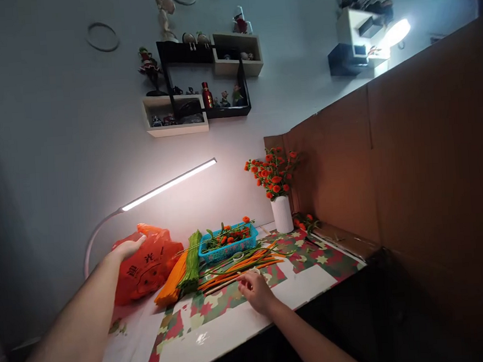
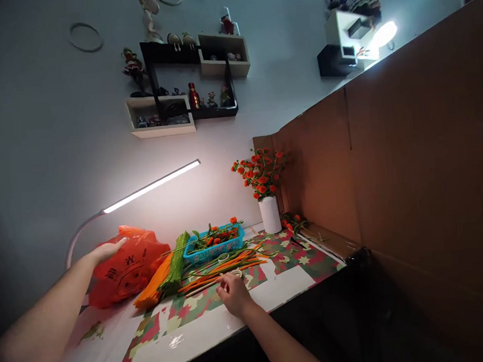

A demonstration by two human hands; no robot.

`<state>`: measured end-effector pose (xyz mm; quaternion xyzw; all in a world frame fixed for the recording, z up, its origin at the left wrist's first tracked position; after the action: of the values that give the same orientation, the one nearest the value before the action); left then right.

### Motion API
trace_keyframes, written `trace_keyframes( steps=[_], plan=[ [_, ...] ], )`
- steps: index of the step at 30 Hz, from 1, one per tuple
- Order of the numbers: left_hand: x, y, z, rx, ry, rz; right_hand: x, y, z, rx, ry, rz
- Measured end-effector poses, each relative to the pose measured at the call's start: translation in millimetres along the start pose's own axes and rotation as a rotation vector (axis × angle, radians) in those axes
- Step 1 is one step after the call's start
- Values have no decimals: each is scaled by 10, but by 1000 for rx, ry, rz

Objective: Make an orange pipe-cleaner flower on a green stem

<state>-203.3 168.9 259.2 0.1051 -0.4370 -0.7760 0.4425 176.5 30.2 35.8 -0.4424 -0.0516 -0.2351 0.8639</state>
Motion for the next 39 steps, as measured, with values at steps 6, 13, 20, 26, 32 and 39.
trace_keyframes(
  steps=[6, 13, 20, 26, 32, 39],
  plan=[
    [7, 20, -198, -167, -206, 218, -14, -12, -3, -13, -29, -38],
    [180, 449, -529, -541, -40, 525, -146, -218, -166, 173, -332, -35],
    [-389, 508, -1778, -860, -170, 183, -186, -257, -248, 316, -370, -191],
    [-999, 336, -2693, -852, -460, 16, 210, -55, 18, 71, -54, -319],
    [-1180, 308, -3031, -708, -523, -1, 184, 171, 332, -96, -184, -639],
    [-1537, 215, -3267, -271, -762, -479, 137, 335, 497, -221, 192, 328]
  ],
)
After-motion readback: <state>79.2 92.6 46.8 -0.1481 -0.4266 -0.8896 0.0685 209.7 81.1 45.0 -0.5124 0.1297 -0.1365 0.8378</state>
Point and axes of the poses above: each hand's wrist, its own z-axis towards the middle knuckle, its own x-axis out of the back of the hand, y = z × x, the point moved 8 cm from there along z, towards the middle knuckle, and after that the axes turned 5 degrees about y, right-handed, at the moved point
